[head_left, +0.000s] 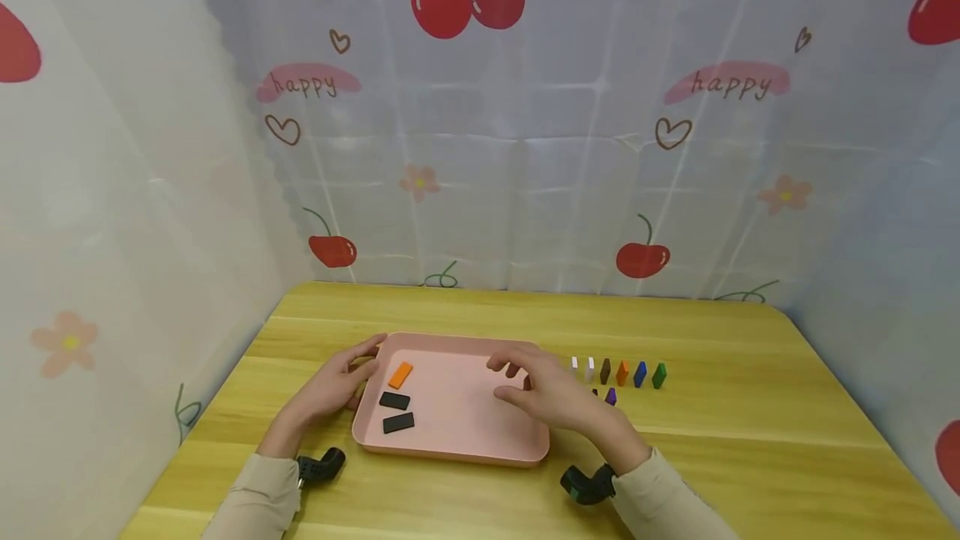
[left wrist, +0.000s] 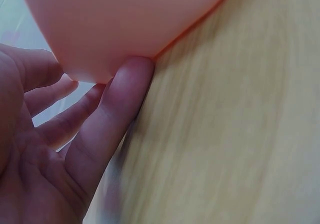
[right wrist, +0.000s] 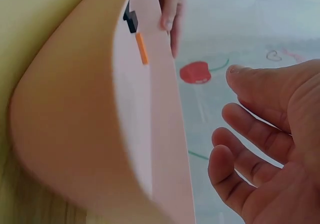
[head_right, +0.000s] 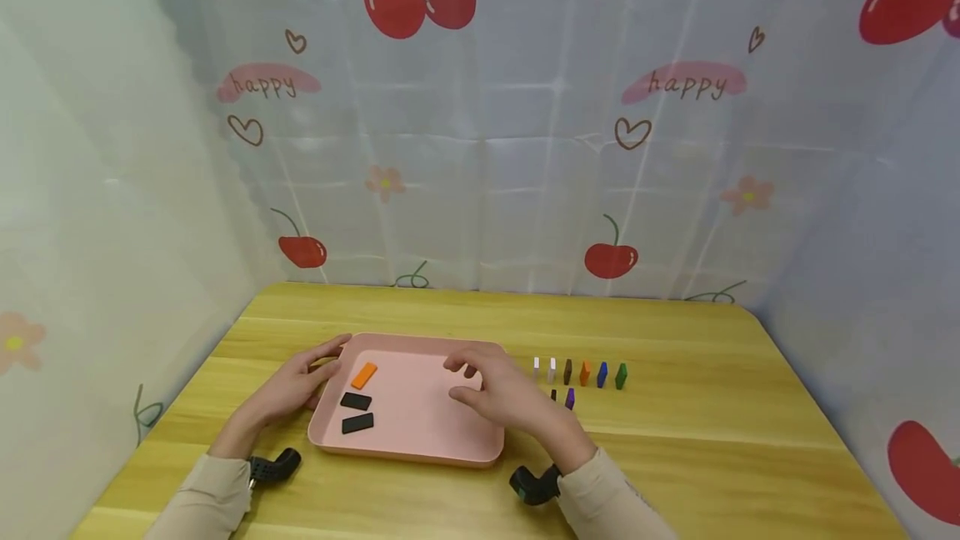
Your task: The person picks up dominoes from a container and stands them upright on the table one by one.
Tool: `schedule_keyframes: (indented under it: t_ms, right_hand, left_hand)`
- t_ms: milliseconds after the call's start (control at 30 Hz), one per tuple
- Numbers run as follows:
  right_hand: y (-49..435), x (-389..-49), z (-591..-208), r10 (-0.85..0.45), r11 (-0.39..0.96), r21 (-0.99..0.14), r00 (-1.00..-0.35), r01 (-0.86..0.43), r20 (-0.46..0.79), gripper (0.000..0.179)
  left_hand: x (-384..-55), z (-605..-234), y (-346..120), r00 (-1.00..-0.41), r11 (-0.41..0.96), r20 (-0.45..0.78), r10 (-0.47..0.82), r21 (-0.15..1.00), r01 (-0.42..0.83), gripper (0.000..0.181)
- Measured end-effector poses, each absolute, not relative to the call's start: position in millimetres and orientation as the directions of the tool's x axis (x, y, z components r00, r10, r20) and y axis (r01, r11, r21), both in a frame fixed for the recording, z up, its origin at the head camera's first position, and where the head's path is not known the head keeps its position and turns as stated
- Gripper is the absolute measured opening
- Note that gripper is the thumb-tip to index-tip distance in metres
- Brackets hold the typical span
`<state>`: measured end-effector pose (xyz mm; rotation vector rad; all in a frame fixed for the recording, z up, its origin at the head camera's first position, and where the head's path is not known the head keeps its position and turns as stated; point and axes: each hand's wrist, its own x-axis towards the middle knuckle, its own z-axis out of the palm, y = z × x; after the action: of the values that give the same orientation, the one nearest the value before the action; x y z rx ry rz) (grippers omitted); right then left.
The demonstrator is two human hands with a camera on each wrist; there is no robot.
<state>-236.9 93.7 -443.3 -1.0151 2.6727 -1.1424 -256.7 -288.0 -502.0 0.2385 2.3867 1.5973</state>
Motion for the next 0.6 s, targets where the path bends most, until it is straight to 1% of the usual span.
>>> schedule_keyframes:
  t_ms: [100, 233, 400, 600]
  right_hand:
    - [78.7, -241.8, -440.4, -0.635, 0.494, -0.63, -0.744, -0.6, 0.21, 0.027]
    - [61.1, -251.4, -435.6, -0.681, 0.503, -0.58, -0.707, -0.641, 0.191, 0.029]
    - [41.9, -263.6, -431.9, -0.716, 0.511, -0.601, -0.692, -0.615, 0.098, 0.032]
    - [20.4, -280.0, -432.8, -0.743, 0.51, -0.616, -0.668, -0.6, 0.035, 0.031]
  left_hand:
    - [-257.1, -502.0, -287.9, -0.955, 0.387, -0.124, 0.27, 0.922, -0.011, 0.054]
    - [-257.1, -502.4, -287.2, -0.955, 0.371, -0.128, 0.269, 0.929, -0.02, 0.054]
    - [-258.5, -502.4, -287.3, -0.955, 0.372, -0.122, 0.272, 0.928, -0.013, 0.054]
    - [-259.3, -501.6, -288.8, -0.954, 0.377, -0.118, 0.276, 0.926, -0.005, 0.053]
